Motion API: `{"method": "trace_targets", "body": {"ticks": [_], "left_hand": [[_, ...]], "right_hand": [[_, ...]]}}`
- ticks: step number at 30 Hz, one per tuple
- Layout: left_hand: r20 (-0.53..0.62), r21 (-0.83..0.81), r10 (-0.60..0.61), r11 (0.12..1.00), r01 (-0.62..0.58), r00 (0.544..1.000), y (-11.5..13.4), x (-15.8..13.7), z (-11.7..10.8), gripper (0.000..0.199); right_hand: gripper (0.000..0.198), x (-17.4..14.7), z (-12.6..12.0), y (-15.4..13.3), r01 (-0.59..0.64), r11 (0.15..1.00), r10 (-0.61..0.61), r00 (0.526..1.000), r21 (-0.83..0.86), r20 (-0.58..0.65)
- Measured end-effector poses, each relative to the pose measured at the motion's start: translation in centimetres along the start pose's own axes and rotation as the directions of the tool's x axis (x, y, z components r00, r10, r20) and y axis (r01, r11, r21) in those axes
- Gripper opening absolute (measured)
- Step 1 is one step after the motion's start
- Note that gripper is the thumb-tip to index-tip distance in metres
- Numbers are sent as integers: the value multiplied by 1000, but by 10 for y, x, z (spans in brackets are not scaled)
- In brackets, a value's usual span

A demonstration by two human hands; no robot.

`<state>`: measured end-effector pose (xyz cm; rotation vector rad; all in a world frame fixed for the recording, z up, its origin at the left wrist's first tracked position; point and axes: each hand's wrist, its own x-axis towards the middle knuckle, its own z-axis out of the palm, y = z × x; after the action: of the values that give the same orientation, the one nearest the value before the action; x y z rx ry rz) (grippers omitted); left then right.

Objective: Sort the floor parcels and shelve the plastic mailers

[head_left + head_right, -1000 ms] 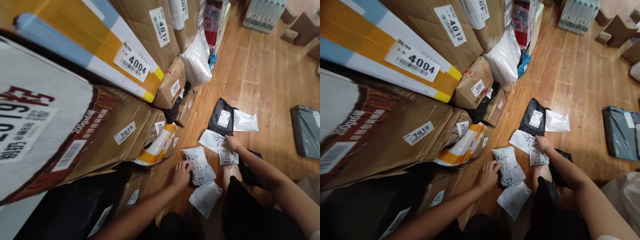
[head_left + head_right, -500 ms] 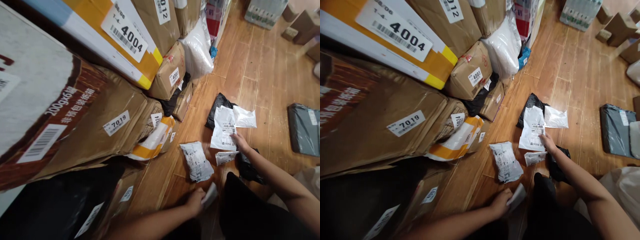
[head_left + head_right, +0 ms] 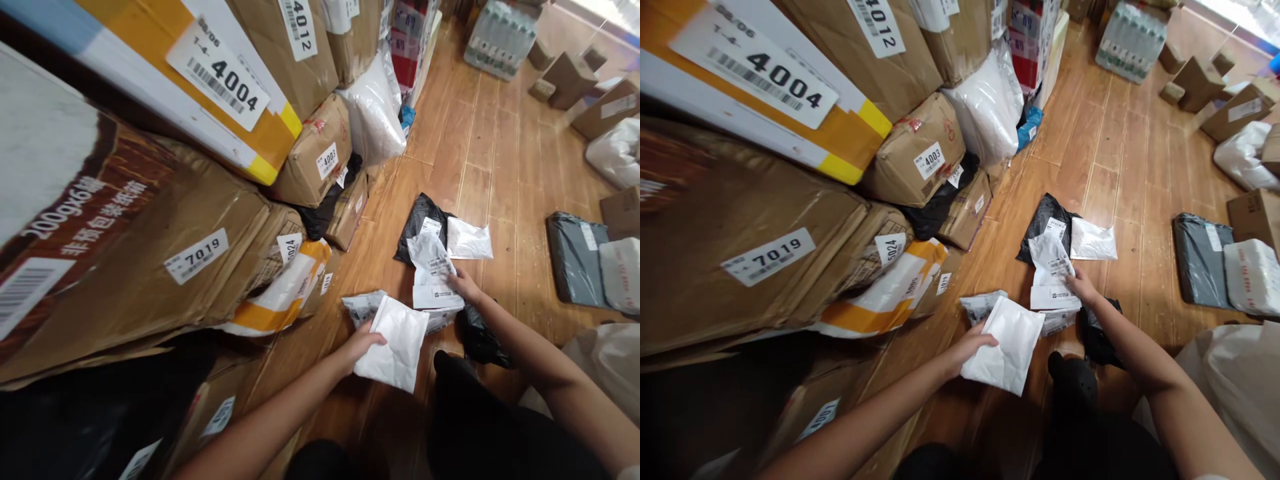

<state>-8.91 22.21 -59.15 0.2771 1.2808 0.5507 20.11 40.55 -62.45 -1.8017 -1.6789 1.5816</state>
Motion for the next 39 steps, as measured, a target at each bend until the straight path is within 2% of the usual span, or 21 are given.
{"method": "trace_targets", "body": {"ticks": [4,7,11,14,16,18,20,22,24,25,27,28,29,31,32,33,34,35,37,38,39], "left_hand": [[-81,-130,-17,991,7,997,-4,12,-3,49],[-123,-84,86,992,-96,989,-13,27,6,48],[46,69,257,963,-259,965,-27,49,36,49],[23,265,237,935,-234,971,-39,58,52,53],[-60,351,263,909,-226,963,-44,57,50,53],[-89,351,305,900,-256,948,-41,53,38,46],[-117,255,277,937,-241,954,-28,46,19,36],[-121,62,161,986,-154,980,-8,39,-2,42],[-9,-174,54,983,-54,999,11,31,-18,64],[74,-267,32,964,-12,997,17,27,-24,71],[193,-345,7,937,61,981,20,24,-28,70],[171,-308,7,950,47,985,15,24,-27,65],[97,-247,12,969,13,995,8,25,-25,61],[-126,-120,51,991,-66,991,-13,30,-19,56],[-230,-77,84,992,-104,970,-24,31,-16,55],[-315,-49,115,989,-137,942,-35,33,-14,53],[-376,-27,137,987,-159,916,-44,33,-14,50],[-423,1,155,985,-171,893,-52,32,-14,47],[-506,106,205,979,-175,838,-62,28,-17,44],[-529,180,237,970,-166,815,-64,25,-20,43],[-542,255,274,954,-155,795,-65,23,-24,43]], "right_hand": [[31,-1,-40,5,-57,939,73,997,-339,34],[31,-6,-52,-3,-108,833,135,991,-543,10],[65,9,-11,-32,33,631,-65,998,-775,-10],[74,36,32,-54,149,492,-147,985,-858,87],[54,53,44,-65,158,481,-131,986,-863,107],[30,63,41,-73,153,482,-135,986,-863,99],[27,60,30,-76,142,496,-168,984,-857,66],[32,43,26,-71,206,530,-271,960,-823,66],[31,13,38,-58,453,542,-462,864,-707,200],[29,-5,50,-49,624,504,-567,761,-597,316],[23,-40,79,-29,874,348,-657,485,-339,577],[22,-55,94,-19,929,277,-629,367,-244,685],[22,-68,106,-10,957,226,-578,282,-181,766],[18,-84,119,4,974,191,-478,199,-120,856],[16,-87,119,9,971,210,-460,198,-110,866],[20,-89,115,14,960,254,-468,226,-115,854],[28,-88,109,18,937,320,-493,292,-141,820],[34,-86,101,22,889,405,-517,414,-213,749],[42,-80,86,31,663,586,-467,746,-465,475],[48,-76,80,36,502,639,-392,865,-583,314],[60,-71,75,41,353,654,-316,931,-670,182]]}}
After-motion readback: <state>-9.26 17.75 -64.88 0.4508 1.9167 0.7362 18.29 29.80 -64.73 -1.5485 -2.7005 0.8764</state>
